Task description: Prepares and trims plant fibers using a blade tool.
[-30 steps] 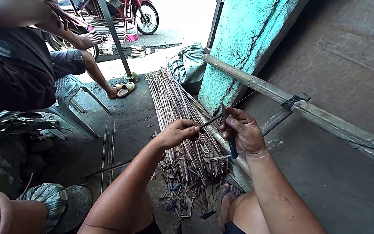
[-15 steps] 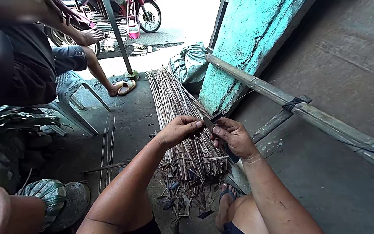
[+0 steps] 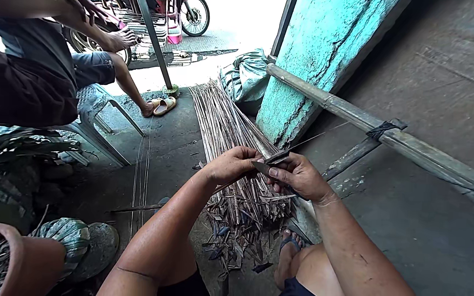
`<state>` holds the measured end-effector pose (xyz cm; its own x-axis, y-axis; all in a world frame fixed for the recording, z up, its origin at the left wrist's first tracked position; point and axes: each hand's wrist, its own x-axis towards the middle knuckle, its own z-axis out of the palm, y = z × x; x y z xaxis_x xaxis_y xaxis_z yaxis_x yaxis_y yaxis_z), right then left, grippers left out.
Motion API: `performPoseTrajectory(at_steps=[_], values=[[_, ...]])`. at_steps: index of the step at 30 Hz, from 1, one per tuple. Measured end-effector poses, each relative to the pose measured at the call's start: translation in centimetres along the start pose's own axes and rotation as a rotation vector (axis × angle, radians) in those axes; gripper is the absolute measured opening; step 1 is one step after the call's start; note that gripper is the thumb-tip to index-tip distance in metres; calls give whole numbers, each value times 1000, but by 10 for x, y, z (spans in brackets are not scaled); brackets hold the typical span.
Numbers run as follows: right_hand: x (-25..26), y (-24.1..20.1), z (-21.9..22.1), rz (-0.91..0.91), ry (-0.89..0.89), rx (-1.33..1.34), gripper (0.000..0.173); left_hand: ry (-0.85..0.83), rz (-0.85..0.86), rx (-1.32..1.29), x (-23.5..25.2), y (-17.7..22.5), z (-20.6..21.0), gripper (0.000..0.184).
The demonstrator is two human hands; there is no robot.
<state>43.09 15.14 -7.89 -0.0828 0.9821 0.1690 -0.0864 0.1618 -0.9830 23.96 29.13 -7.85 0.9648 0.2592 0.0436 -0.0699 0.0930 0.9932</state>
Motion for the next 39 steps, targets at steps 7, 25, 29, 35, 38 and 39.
performPoseTrajectory(at_steps=[7, 25, 29, 35, 38, 39], values=[[-6, -5, -11, -66, -43, -65, 18, -63, 9, -19, 1, 2, 3, 21], [-8, -13, -30, -370, 413, -111, 11, 64, 48, 4, -2, 10, -1, 22], [-13, -24, -39, -423, 419, -5, 13, 217, 52, 60, -2, 9, 0, 19], [-5, -9, -1, -65, 184, -13, 34, 364, 149, 205, 2, 11, 9, 14], [-1, -3, 6, -78, 221, 5, 28, 378, 177, 266, 3, 9, 12, 13], [0, -3, 6, -94, 230, -1, 27, 386, 186, 277, 2, 9, 13, 13]])
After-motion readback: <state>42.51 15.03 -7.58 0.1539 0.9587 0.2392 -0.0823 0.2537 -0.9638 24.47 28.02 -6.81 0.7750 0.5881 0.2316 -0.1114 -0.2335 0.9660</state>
